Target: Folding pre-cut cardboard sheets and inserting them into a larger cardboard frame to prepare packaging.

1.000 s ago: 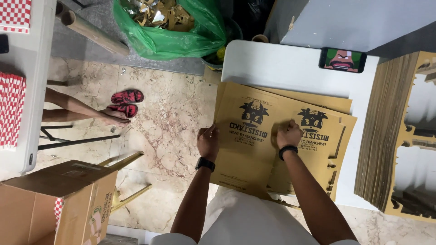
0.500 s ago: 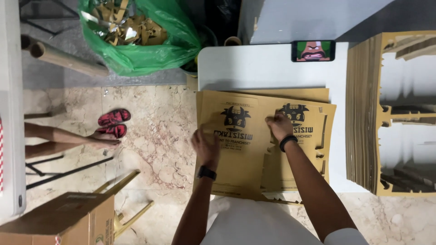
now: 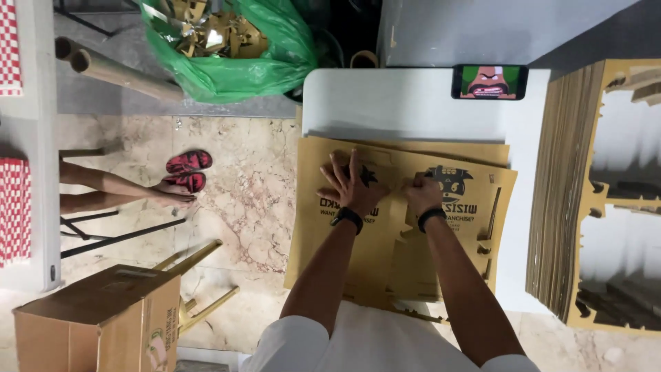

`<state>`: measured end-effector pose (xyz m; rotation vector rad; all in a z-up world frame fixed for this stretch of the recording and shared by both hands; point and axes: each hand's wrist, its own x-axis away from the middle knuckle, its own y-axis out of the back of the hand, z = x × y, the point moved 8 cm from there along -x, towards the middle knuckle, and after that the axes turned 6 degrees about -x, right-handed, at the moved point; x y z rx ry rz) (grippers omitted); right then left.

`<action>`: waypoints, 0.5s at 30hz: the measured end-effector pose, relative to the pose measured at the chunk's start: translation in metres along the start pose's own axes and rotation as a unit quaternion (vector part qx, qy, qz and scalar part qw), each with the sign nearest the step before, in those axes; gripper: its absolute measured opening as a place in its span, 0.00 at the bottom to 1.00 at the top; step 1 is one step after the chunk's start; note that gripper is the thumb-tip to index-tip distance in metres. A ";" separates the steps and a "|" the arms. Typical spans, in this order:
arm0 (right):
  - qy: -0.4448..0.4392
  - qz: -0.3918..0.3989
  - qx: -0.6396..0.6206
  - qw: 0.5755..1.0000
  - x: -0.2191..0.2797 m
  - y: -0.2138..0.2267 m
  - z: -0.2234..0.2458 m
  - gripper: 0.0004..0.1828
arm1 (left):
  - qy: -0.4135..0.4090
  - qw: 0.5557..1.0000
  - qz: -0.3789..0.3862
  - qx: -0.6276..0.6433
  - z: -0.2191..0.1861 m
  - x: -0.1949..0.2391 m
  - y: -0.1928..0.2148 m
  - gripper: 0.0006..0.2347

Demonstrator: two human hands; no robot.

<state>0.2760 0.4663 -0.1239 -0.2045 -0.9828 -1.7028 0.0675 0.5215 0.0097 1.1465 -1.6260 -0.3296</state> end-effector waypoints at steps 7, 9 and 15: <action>-0.022 -0.006 0.004 1.000 0.033 0.009 0.039 0.10 | 0.032 0.999 -0.014 0.000 0.006 -0.014 -0.007 0.51; -0.009 -0.012 0.015 1.000 0.045 0.008 0.049 0.12 | 0.033 0.999 -0.016 0.015 0.012 -0.024 -0.018 0.51; 0.139 -0.054 -0.002 0.989 0.082 0.001 0.074 0.15 | 0.038 0.999 -0.012 -0.038 0.024 -0.035 -0.030 0.48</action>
